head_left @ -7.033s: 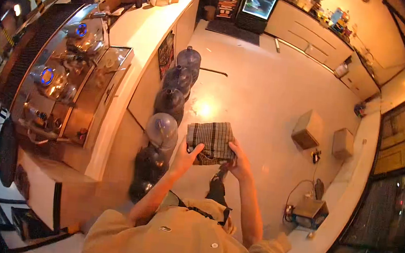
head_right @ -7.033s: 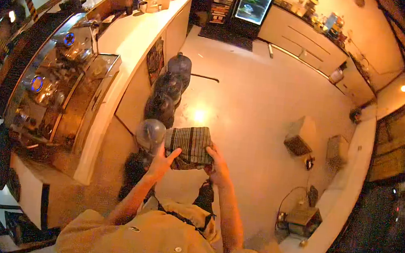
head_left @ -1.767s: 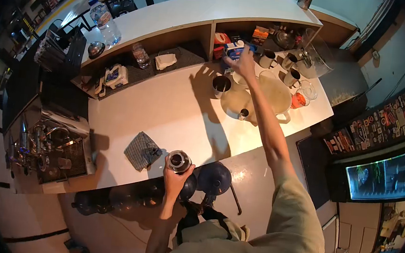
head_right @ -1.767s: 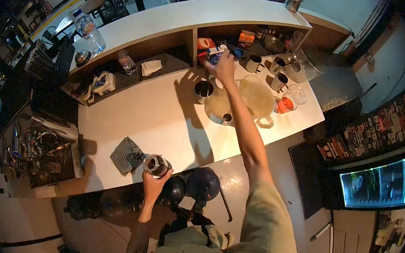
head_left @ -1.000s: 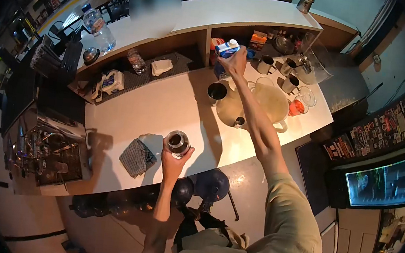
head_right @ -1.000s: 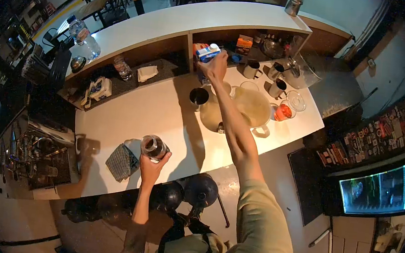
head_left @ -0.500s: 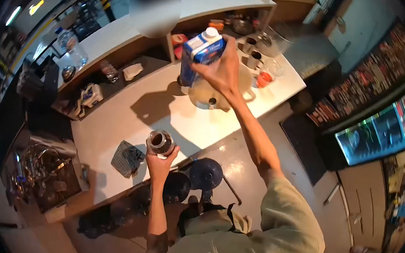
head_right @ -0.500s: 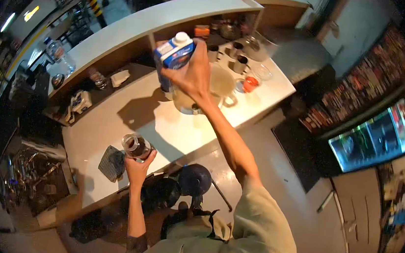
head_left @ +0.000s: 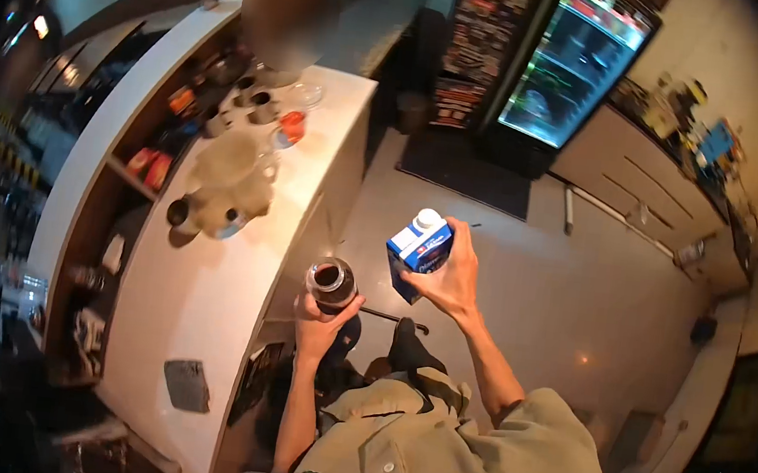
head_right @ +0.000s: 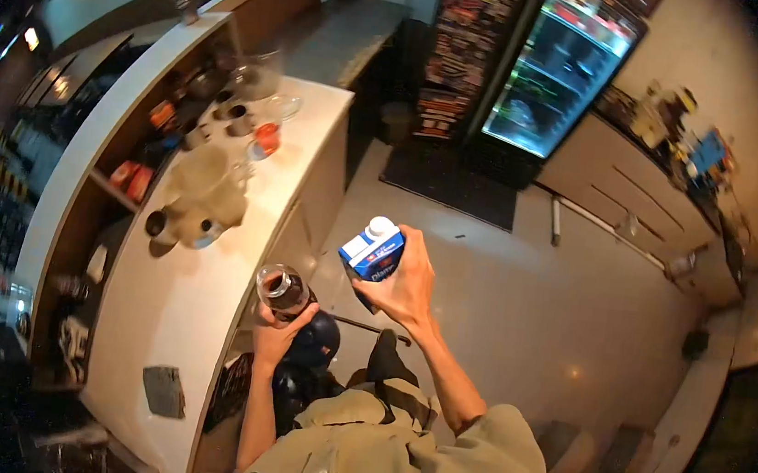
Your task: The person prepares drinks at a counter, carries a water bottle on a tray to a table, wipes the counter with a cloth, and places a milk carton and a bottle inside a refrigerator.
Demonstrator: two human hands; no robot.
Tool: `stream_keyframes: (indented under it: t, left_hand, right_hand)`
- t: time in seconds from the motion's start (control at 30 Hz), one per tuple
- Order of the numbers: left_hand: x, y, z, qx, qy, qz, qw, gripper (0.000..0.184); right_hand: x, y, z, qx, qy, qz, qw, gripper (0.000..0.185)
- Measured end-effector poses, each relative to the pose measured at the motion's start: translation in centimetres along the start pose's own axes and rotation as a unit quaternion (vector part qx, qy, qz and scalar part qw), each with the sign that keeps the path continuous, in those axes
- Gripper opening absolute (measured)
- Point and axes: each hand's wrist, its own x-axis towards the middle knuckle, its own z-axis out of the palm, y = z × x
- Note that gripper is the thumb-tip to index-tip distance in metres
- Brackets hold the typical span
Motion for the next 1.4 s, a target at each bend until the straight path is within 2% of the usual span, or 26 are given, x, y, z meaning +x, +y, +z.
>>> stream_keyframes:
  t: [0.07, 0.1, 0.23, 0.33, 0.67, 0.9, 1.13, 1.4]
  left_hand:
    - [3.3, 2.3, 3.5, -0.018, -0.037, 0.021, 0.999, 0.048]
    - [4.9, 2.8, 5.4, 0.007, -0.063, 0.063, 0.996, 0.054]
    - [12.1, 4.7, 13.9, -0.042, -0.143, 0.051, 0.988, 0.058]
    - [18.4, 6.1, 21.5, -0.066, -0.144, 0.056, 0.986, 0.055]
    - [40.3, 11.0, 44.3, -0.11, -0.13, 0.071, 0.983, 0.07]
    - [57.1, 11.6, 57.9, -0.027, -0.171, 0.17, 0.97, 0.063]
    - [75.9, 10.3, 72.4, -0.046, -0.225, 0.183, 0.956, 0.065]
    - [93.9, 9.6, 86.8, -0.055, -0.221, 0.219, 0.949, 0.073]
  right_hand:
    - [0.9, 2.3, -3.1, -0.027, 0.041, 0.04, 0.998, 0.083]
    - [1.7, 3.7, -4.4, -0.044, 0.067, 0.054, 0.995, 0.082]
    - [7.2, 8.7, -9.3, -0.062, 0.145, 0.056, 0.986, 0.08]
    - [13.4, 12.7, -12.9, -0.062, 0.177, 0.073, 0.98, 0.081]
    - [34.3, 26.3, -23.9, -0.075, 0.201, 0.039, 0.976, 0.076]
    - [47.6, 36.3, -27.4, -0.08, 0.212, 0.063, 0.972, 0.078]
    - [63.9, 47.1, -28.5, -0.106, 0.243, 0.081, 0.961, 0.081]
    - [79.1, 57.0, -29.7, -0.116, 0.265, 0.112, 0.951, 0.086]
